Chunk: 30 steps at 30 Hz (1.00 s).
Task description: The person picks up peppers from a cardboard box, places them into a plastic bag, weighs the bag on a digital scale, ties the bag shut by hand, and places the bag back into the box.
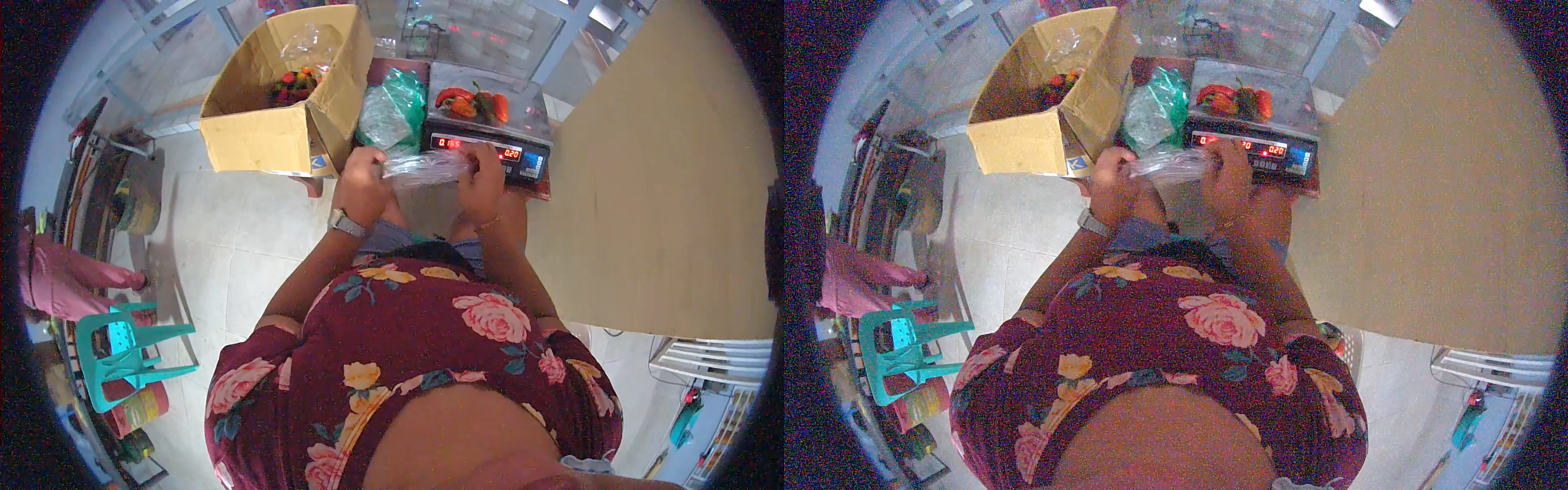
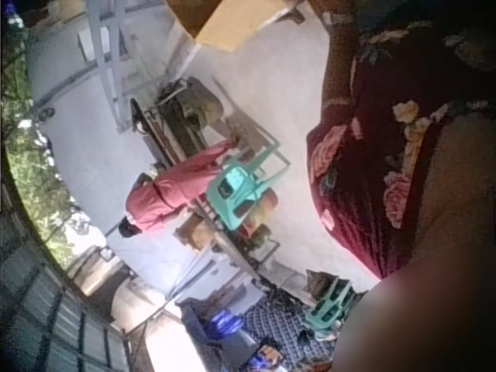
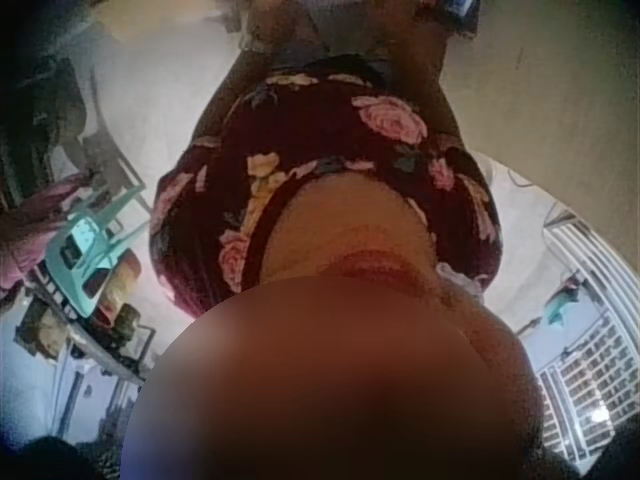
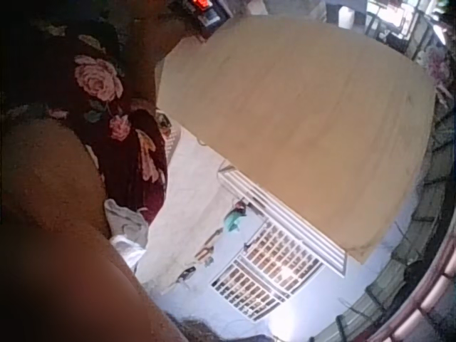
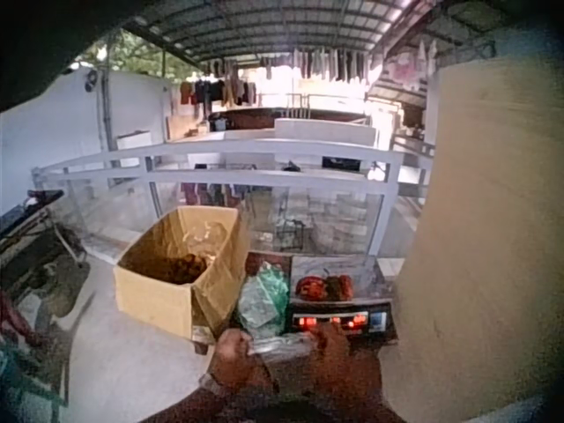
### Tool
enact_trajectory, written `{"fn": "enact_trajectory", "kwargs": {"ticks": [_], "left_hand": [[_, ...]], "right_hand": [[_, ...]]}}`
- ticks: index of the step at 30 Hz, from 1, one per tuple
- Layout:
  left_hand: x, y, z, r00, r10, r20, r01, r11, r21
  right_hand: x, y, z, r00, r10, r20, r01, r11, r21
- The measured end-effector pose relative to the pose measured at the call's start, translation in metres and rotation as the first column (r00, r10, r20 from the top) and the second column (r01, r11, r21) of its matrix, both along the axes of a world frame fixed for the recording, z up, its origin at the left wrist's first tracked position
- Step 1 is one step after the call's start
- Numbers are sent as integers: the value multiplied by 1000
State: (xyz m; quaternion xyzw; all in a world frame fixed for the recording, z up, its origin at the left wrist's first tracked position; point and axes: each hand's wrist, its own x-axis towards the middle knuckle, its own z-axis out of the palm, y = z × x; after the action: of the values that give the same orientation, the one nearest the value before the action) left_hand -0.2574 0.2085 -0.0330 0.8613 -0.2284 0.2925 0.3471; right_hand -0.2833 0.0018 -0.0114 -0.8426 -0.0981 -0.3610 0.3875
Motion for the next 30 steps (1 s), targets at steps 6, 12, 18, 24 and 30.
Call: {"fn": "enact_trajectory", "kwargs": {"ticks": [6, 12, 18, 24, 30], "left_hand": [[-3, 10, 40, 352, -890, -291, -291, 191, -937], [4, 9, 15, 543, -705, -457, 163, 622, -766], [10, 1, -15, 831, -184, -524, -168, 816, -554], [2, 7, -6, 548, -678, -490, -21, 575, -818], [-19, -12, 37, 417, -815, -403, 181, 509, -841]], "right_hand": [[11, -4, -25, 981, -20, -194, -14, 986, -169], [19, -24, -53, 831, 347, -434, -96, 859, 502], [-1, -2, -5, 440, 882, -169, -116, 242, 963], [-5, 7, 1, 842, 149, -519, -118, 989, 93], [8, -2, -30, 977, 56, -204, -47, 998, 51]]}}
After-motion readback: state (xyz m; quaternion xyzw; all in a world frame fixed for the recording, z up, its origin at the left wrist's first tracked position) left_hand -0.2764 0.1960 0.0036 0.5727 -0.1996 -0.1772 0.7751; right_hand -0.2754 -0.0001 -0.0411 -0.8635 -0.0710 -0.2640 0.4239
